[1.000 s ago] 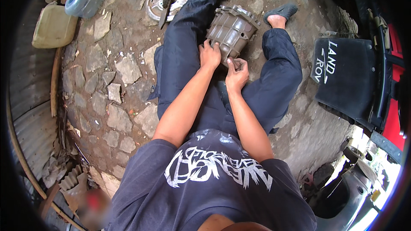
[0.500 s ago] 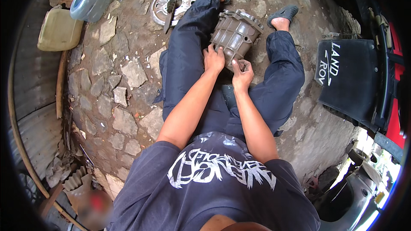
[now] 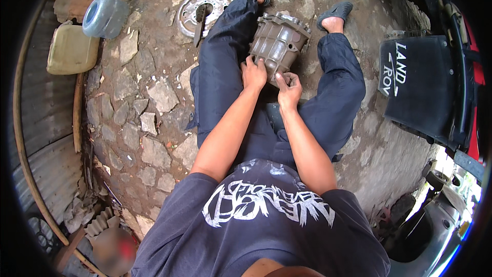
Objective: The person sits on the ground and works on a metallic mechanical part, repeatedly inserting and adjusting small components with both hands. The person rotates the part to access different sides and continues the adjustment process throughout the clip.
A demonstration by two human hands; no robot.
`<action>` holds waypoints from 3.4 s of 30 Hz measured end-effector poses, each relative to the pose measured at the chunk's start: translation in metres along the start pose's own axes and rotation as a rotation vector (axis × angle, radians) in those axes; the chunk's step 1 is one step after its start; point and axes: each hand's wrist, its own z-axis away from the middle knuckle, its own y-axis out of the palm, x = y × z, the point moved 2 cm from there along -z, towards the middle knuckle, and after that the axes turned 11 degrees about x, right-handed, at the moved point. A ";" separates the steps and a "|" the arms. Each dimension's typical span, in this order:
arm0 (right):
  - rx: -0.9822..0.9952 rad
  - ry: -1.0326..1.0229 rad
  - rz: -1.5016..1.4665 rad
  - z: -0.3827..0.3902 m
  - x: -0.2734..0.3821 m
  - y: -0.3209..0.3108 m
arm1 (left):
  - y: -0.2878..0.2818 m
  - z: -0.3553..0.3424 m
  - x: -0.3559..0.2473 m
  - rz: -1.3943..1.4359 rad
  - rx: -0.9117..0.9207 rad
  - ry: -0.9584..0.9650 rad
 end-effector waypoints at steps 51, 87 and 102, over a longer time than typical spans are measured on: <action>0.116 -0.297 0.636 -0.014 0.082 0.022 | -0.005 -0.001 0.011 -0.019 -0.001 0.022; 0.140 -0.228 0.622 -0.098 0.193 -0.006 | -0.021 0.021 -0.011 -0.034 -0.137 0.374; 0.566 0.261 0.048 0.018 0.090 -0.016 | -0.046 0.107 -0.021 0.526 0.450 0.097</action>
